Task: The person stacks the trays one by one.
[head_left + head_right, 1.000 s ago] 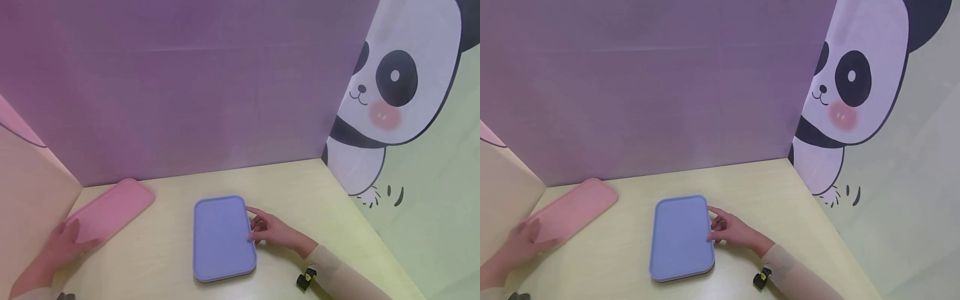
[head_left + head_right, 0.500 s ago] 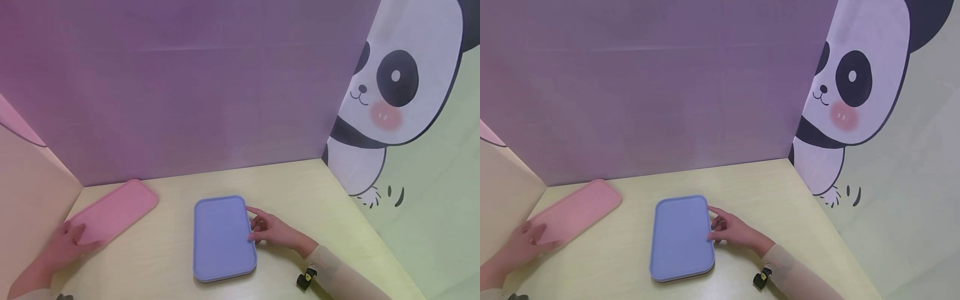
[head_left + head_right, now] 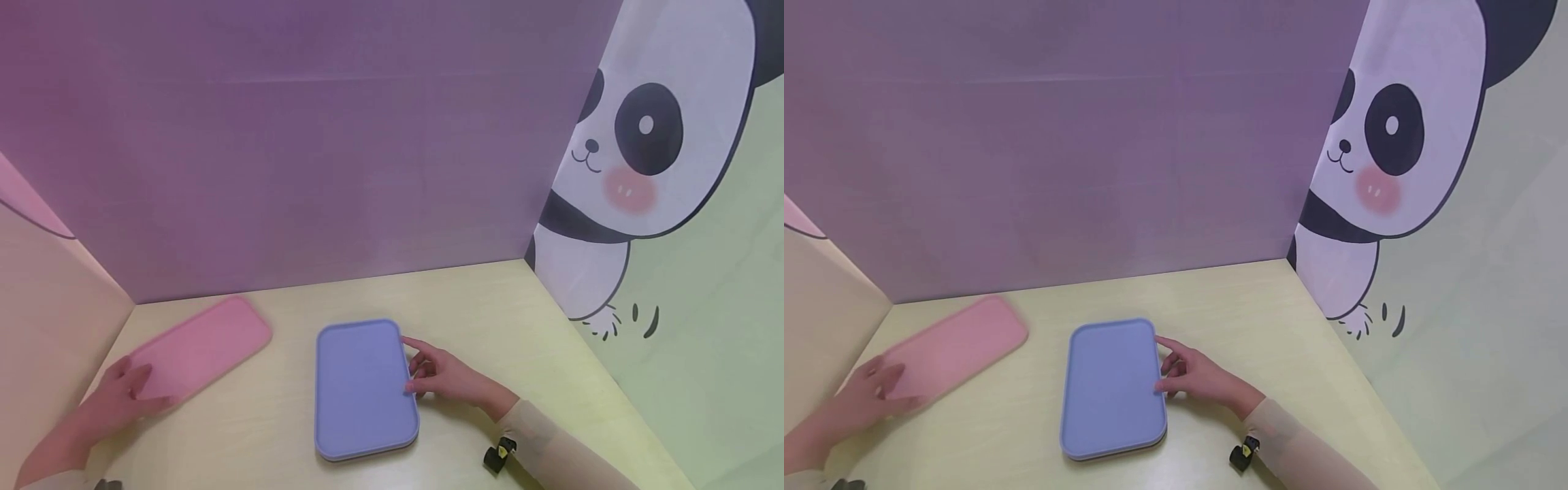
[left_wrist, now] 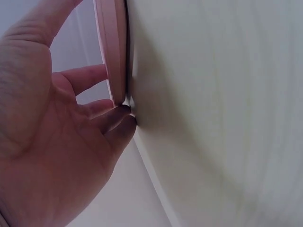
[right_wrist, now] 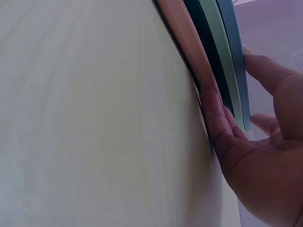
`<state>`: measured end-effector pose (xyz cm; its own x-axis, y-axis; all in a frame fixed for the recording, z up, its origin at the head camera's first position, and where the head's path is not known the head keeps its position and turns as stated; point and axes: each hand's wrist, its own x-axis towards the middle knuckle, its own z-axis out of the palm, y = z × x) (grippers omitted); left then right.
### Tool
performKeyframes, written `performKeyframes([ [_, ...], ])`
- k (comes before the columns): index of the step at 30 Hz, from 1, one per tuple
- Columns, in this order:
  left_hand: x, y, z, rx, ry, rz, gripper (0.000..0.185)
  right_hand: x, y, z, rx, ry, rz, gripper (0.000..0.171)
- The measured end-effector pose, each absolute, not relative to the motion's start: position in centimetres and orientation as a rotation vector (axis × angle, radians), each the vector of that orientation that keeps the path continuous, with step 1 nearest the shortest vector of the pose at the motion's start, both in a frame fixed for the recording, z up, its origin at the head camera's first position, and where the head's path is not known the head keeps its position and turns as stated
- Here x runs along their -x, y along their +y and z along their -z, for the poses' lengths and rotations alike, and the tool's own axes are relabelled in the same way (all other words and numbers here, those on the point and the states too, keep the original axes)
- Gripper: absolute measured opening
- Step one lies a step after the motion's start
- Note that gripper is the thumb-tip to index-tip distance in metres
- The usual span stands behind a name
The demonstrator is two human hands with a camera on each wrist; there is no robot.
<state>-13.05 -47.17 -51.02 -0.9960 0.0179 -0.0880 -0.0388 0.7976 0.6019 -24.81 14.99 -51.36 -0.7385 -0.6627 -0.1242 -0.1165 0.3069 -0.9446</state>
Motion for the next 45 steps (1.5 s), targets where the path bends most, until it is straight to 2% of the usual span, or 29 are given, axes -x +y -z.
performKeyframes([
  [29, 14.3, -43.2, 50.7, -0.072, 2.909, -0.966, 0.100, 24.9, 15.0, 51.4, 0.683, 2.082, 1.433, 0.090],
  [45, 14.3, -42.4, 50.0, -0.077, 2.995, -0.779, 0.095, 25.1, 14.9, 51.1, 0.694, 2.071, 1.432, 0.087],
])
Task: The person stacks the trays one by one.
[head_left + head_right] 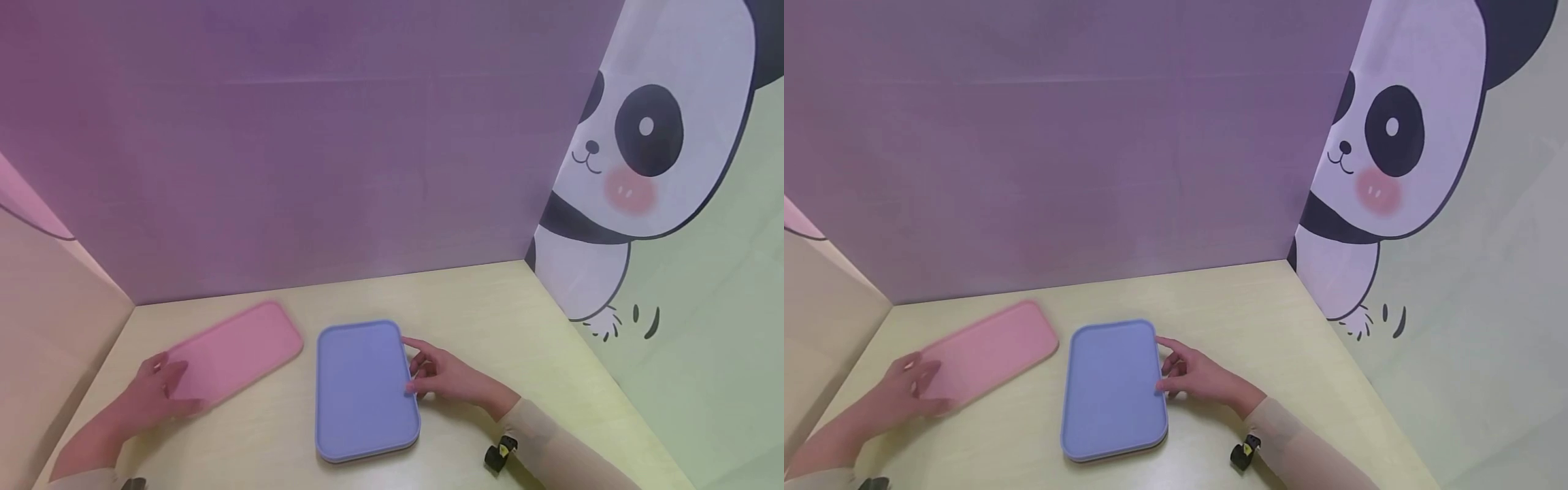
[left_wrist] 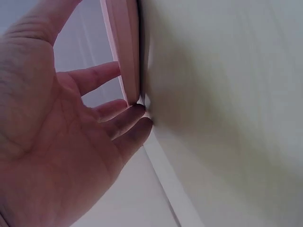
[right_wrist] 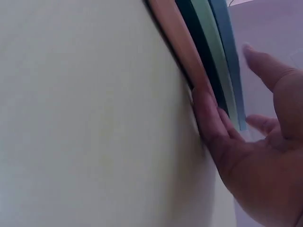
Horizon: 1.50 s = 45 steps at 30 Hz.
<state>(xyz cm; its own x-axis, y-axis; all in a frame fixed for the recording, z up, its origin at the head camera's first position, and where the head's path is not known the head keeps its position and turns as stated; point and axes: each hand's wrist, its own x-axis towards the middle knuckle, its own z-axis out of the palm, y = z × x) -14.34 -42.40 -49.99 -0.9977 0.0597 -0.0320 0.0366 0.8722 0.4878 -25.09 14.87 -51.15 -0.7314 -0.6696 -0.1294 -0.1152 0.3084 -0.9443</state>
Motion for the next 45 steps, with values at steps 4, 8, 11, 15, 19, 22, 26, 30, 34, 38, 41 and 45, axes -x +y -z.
performKeyframes([
  [4, 15.0, -43.5, 49.9, -0.028, 3.029, -0.817, 0.089, 26.0, 14.2, 49.9, 0.689, 2.213, 1.440, 0.066],
  [8, 15.4, -45.2, 49.7, 0.027, 3.044, -0.848, 0.081, 27.5, 12.1, 47.0, 0.724, 2.451, 1.391, 0.049],
  [11, 15.8, -46.2, 49.4, 0.041, 3.028, -0.860, 0.078, 28.6, 9.5, 45.0, 0.818, 2.503, 1.300, 0.045],
  [15, 16.3, -46.7, 49.3, 0.061, 2.991, -0.898, 0.075, 30.0, 5.3, 43.5, 1.002, 2.480, 1.142, 0.046],
  [19, 16.8, -46.8, 49.0, 0.056, 2.984, -0.905, 0.072, 31.5, 0.3, 43.3, 1.143, 2.475, 0.980, 0.049],
  [22, 17.0, -46.7, 48.6, 0.051, 2.974, -0.914, 0.071, 32.2, -3.3, 43.6, 1.213, 2.486, 0.812, 0.056],
  [26, 17.0, -46.2, 47.9, 0.033, 2.942, -0.967, 0.071, 32.8, -6.9, 44.7, 1.231, 2.493, 0.577, 0.071],
  [30, 17.3, -46.2, 47.9, 0.028, 2.909, -1.012, 0.072, 32.8, -9.0, 45.3, 1.154, 2.475, 0.463, 0.089],
  [34, 17.5, -46.5, 48.4, 0.040, 2.900, -1.012, 0.074, 32.9, -10.8, 46.2, 1.183, 2.472, 0.280, 0.086],
  [38, 17.8, -46.6, 48.7, 0.038, 2.887, -1.015, 0.076, 32.4, -12.4, 46.9, 1.189, 2.521, 0.098, 0.084],
  [41, 18.0, -46.7, 48.9, 0.034, 2.896, -0.983, 0.075, 31.7, -13.1, 47.1, 1.129, 2.560, 0.062, 0.087],
  [45, 18.1, -46.8, 49.4, 0.019, 2.899, -0.973, 0.073, 30.9, -13.4, 47.1, 1.051, 2.610, 0.082, 0.084],
])
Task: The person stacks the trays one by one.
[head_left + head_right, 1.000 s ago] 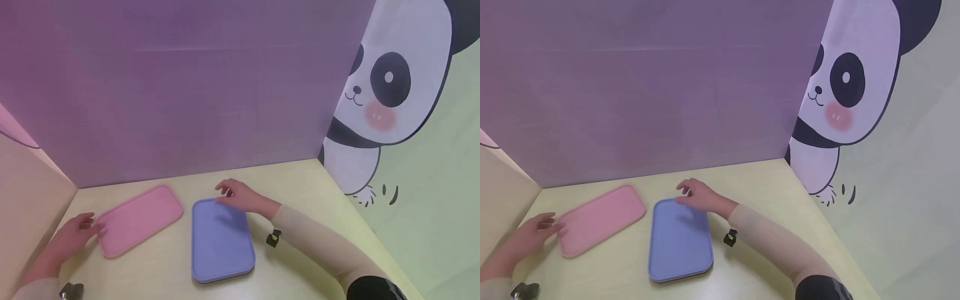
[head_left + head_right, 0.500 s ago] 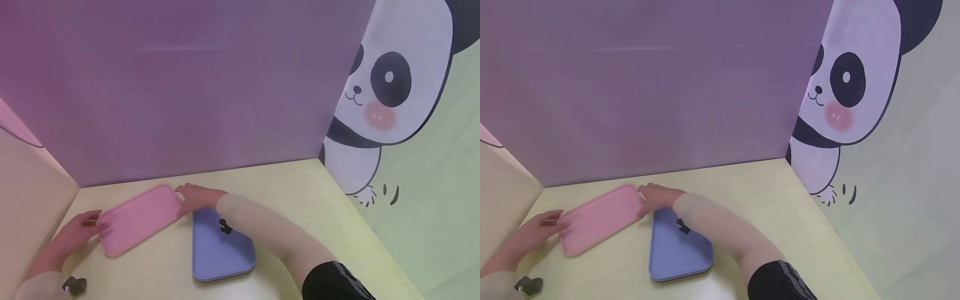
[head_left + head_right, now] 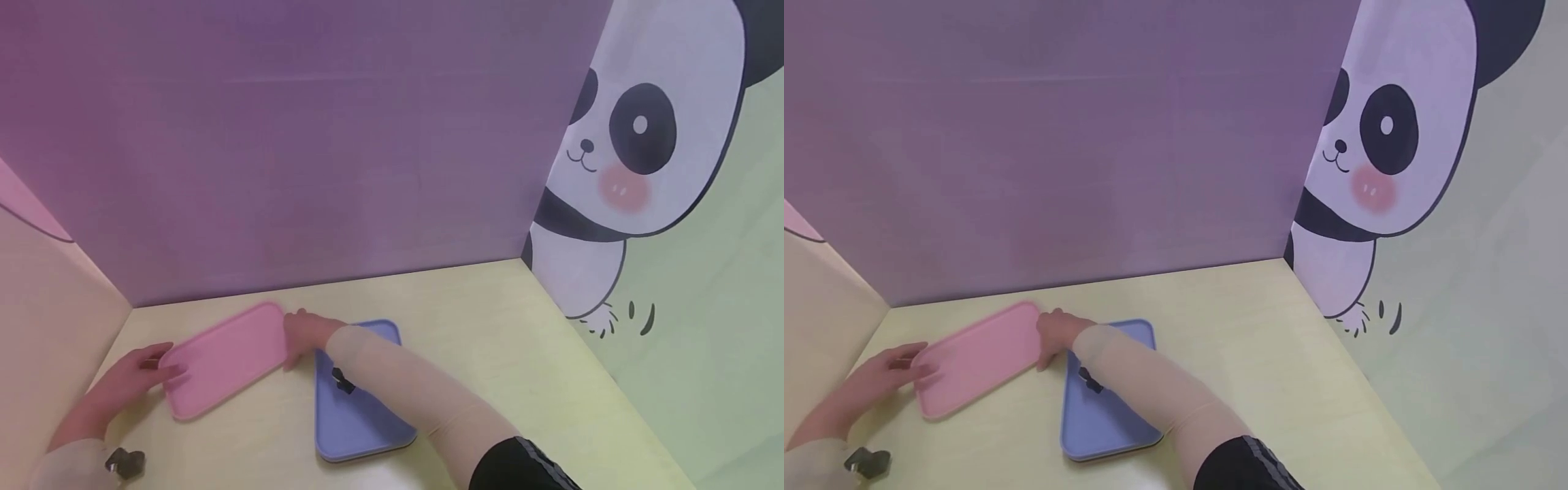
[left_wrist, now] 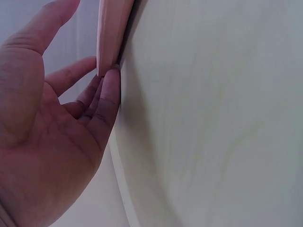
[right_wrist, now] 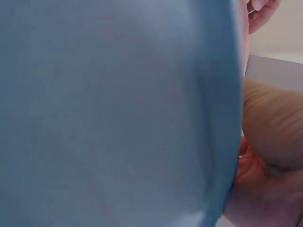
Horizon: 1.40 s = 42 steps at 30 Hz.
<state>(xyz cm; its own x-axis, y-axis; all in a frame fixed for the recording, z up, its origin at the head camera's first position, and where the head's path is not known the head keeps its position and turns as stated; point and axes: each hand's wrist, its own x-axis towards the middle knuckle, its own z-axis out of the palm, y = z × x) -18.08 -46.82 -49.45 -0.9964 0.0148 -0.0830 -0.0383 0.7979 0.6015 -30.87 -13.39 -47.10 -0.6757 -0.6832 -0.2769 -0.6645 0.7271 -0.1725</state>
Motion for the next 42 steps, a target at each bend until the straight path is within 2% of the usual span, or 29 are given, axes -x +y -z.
performKeyframes([
  [5, 18.2, -46.8, 49.7, -0.007, 2.911, -0.978, 0.074, 30.8, -13.0, 47.1, 1.021, 2.623, 0.155, 0.079],
  [16, 18.1, -46.9, 49.8, 0.004, 2.914, -0.991, 0.076, 32.4, -12.8, 48.3, 1.154, 2.582, 0.270, 0.076],
  [28, 17.6, -47.1, 49.7, 0.054, 2.815, -1.196, 0.076, 33.2, -12.4, 48.4, 1.173, 2.564, 0.419, 0.091],
  [32, 17.4, -47.4, 49.7, 0.104, 2.757, -1.256, 0.079, 33.6, -12.1, 48.5, 1.128, 2.531, 0.541, 0.093],
  [37, 17.3, -47.4, 49.7, 0.142, 2.732, -1.276, 0.084, 33.7, -11.7, 48.3, 1.037, 2.471, 0.689, 0.103],
  [40, 17.1, -47.3, 49.6, 0.163, 2.751, -1.258, 0.085, 33.8, -11.5, 48.3, 1.021, 2.444, 0.736, 0.100],
  [42, 17.1, -47.2, 49.5, 0.173, 2.768, -1.246, 0.085, 33.8, -11.3, 48.0, 1.020, 2.410, 0.784, 0.092],
])
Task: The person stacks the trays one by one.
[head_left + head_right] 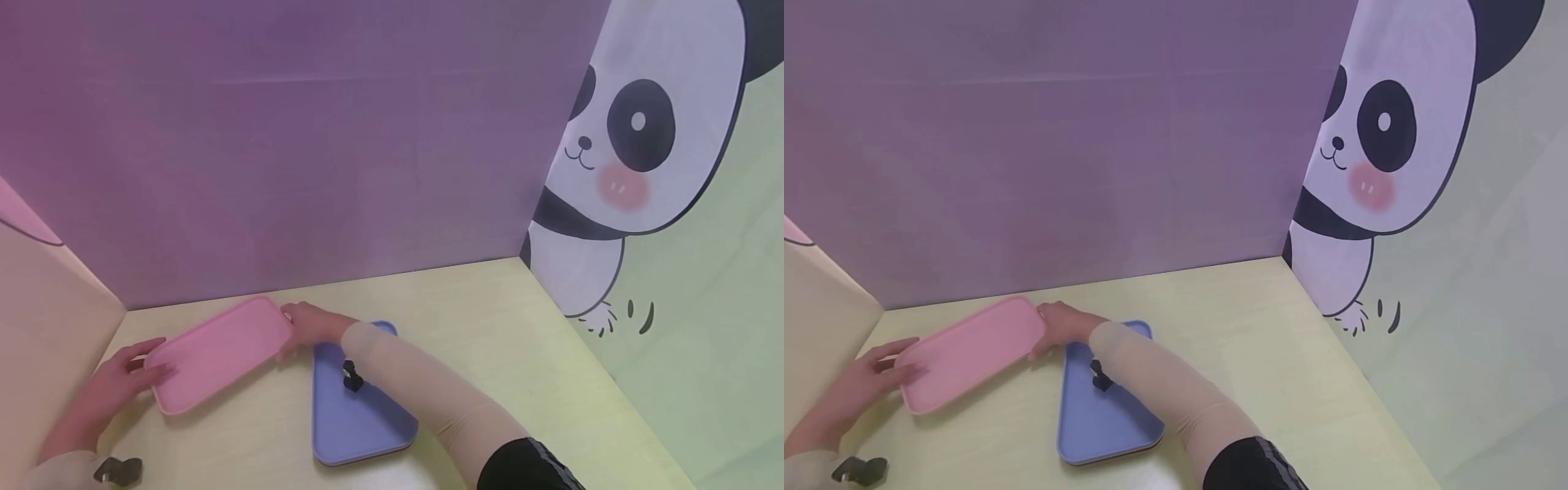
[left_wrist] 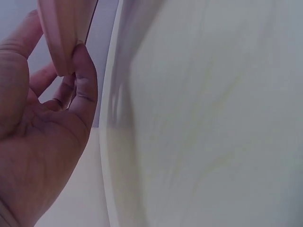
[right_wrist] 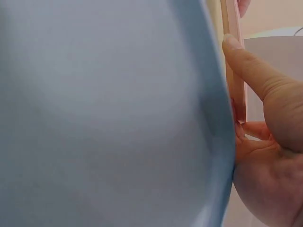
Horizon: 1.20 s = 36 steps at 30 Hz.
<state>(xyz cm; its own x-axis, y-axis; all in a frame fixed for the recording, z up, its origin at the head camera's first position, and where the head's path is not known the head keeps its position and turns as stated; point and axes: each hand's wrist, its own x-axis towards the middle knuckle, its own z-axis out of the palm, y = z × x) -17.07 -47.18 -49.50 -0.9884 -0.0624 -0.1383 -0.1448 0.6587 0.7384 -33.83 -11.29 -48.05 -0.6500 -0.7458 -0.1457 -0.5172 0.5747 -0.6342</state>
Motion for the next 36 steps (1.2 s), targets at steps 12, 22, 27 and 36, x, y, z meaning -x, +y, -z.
performKeyframes([
  [12, 16.7, -46.6, 48.9, 0.158, 2.868, -1.265, 0.080, 34.1, -9.7, 47.0, 1.021, 2.245, 1.022, 0.086],
  [22, 16.4, -44.4, 48.3, 0.078, 2.830, -1.482, 0.066, 34.3, -7.4, 46.3, 1.033, 2.195, 1.095, 0.091],
  [27, 16.9, -43.2, 48.2, 0.024, 2.823, -1.532, 0.064, 35.0, -5.7, 46.5, 1.030, 2.122, 1.173, 0.091],
  [36, 17.8, -41.1, 47.9, -0.045, 2.751, -1.574, 0.066, 35.8, -2.2, 46.2, 1.017, 2.063, 1.250, 0.089],
])
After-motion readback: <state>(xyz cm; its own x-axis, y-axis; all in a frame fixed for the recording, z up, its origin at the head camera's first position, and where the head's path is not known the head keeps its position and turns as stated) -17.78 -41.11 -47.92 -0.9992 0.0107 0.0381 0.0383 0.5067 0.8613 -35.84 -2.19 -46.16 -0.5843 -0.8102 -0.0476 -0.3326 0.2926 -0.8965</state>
